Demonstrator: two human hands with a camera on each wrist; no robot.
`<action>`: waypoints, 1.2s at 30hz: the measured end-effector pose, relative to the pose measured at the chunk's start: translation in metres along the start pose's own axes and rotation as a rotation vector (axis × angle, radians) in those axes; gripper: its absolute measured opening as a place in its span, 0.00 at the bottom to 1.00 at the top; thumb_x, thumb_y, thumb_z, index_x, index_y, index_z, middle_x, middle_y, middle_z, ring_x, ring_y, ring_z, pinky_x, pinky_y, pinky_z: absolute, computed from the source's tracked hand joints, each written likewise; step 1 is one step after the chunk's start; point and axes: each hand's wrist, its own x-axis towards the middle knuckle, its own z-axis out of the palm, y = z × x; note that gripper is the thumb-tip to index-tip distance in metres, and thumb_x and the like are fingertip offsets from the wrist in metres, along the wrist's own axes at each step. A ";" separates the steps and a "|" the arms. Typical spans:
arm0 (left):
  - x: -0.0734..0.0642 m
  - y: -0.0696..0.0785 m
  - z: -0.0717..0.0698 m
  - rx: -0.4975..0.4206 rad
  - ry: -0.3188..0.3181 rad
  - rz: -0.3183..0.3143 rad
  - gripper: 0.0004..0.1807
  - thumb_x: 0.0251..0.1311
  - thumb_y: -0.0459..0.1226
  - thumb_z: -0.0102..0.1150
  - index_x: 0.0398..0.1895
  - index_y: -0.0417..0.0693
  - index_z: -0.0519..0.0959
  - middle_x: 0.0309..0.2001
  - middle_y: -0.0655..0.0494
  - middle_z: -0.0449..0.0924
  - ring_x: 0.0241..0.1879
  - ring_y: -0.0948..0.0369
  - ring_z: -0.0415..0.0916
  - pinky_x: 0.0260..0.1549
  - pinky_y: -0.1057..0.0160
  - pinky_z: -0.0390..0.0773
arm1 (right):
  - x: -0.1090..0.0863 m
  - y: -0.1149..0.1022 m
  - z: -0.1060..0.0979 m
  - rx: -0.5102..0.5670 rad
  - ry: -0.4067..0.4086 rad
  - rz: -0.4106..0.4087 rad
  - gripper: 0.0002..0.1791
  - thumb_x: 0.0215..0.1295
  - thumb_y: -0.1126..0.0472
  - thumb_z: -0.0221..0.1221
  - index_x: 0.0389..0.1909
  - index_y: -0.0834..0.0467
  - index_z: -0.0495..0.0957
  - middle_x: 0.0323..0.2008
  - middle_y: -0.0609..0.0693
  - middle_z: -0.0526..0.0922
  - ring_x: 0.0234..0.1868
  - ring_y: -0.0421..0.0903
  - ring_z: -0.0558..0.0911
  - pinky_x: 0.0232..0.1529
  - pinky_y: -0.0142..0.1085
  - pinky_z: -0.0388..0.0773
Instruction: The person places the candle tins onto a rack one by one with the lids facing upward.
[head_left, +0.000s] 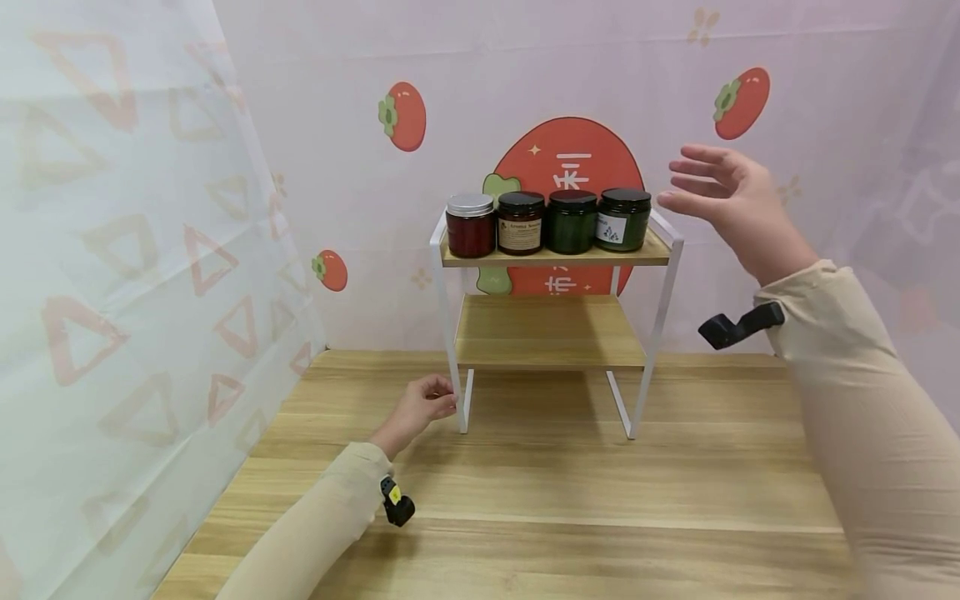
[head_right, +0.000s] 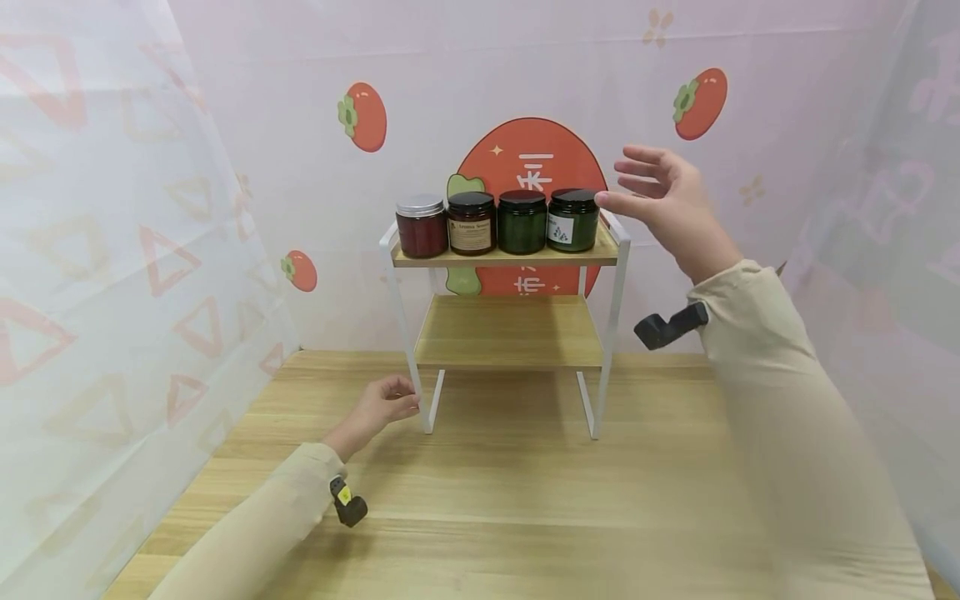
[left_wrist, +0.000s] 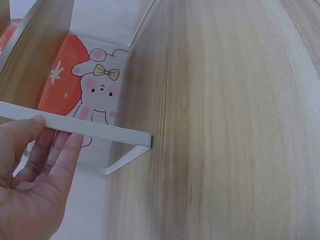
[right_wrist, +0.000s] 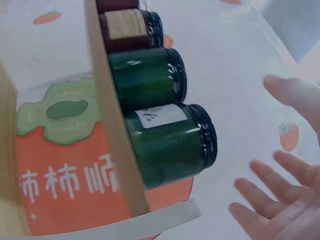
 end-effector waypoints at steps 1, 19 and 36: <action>0.000 0.000 0.000 -0.001 0.001 -0.001 0.08 0.63 0.25 0.57 0.43 0.30 0.73 0.38 0.50 0.75 0.47 0.47 0.76 0.47 0.62 0.84 | -0.003 0.001 0.000 0.052 0.022 -0.024 0.36 0.60 0.64 0.66 0.69 0.52 0.64 0.60 0.44 0.74 0.61 0.37 0.74 0.65 0.26 0.69; 0.001 0.002 0.000 0.006 0.014 -0.004 0.07 0.63 0.26 0.57 0.43 0.30 0.73 0.39 0.48 0.75 0.48 0.47 0.76 0.48 0.62 0.84 | -0.064 0.037 0.018 0.251 0.098 -0.263 0.27 0.57 0.75 0.64 0.58 0.62 0.73 0.51 0.53 0.80 0.52 0.41 0.80 0.49 0.21 0.80; -0.001 0.003 0.001 -0.001 0.011 -0.009 0.07 0.63 0.25 0.56 0.43 0.29 0.73 0.39 0.48 0.75 0.48 0.46 0.75 0.49 0.60 0.84 | -0.096 0.090 0.029 0.141 0.055 -0.202 0.24 0.59 0.76 0.62 0.57 0.65 0.72 0.48 0.45 0.83 0.49 0.37 0.81 0.48 0.20 0.79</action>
